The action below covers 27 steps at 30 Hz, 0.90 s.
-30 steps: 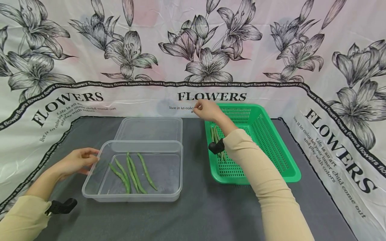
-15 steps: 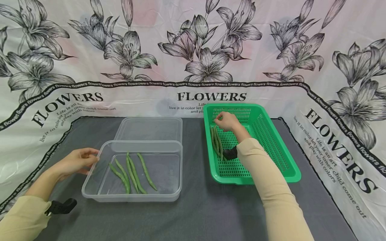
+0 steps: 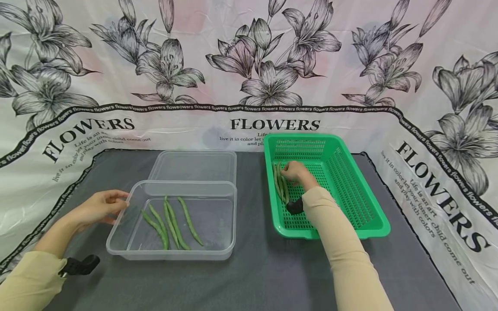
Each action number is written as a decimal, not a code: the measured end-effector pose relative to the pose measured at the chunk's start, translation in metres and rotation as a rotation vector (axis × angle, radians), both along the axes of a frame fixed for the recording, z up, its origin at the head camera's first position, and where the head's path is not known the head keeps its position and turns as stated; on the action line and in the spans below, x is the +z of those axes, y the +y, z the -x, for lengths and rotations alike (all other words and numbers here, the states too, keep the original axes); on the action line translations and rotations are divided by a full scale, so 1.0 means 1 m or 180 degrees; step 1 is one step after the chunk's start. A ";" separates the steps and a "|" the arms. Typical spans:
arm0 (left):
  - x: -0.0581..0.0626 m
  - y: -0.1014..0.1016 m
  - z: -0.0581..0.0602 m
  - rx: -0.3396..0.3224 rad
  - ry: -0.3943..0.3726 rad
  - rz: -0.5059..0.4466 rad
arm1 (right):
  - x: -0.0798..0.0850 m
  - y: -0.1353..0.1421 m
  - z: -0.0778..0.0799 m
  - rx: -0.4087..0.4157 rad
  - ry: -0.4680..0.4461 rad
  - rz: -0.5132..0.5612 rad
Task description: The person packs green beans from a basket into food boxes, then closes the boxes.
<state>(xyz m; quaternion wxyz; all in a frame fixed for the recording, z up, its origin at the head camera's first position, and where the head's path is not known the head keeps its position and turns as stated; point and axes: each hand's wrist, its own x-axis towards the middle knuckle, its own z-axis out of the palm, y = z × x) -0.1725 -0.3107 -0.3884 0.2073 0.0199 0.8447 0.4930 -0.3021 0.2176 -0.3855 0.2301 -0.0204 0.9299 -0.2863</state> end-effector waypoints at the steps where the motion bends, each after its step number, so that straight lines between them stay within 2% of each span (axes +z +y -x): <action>1: 0.000 0.000 0.000 0.0001 -0.0003 -0.0001 | -0.001 0.000 0.000 -0.0018 -0.0027 -0.0007; 12: 0.002 0.002 -0.001 0.0001 -0.0019 -0.0018 | -0.011 0.001 -0.004 -0.0056 -0.0177 -0.0024; 18: 0.003 0.002 -0.001 0.0002 -0.0006 0.0005 | -0.011 0.003 -0.005 -0.0122 -0.0270 0.0137; 27: 0.000 0.001 -0.001 0.0019 -0.0015 -0.0014 | -0.014 0.002 -0.004 -0.0101 -0.0264 0.0109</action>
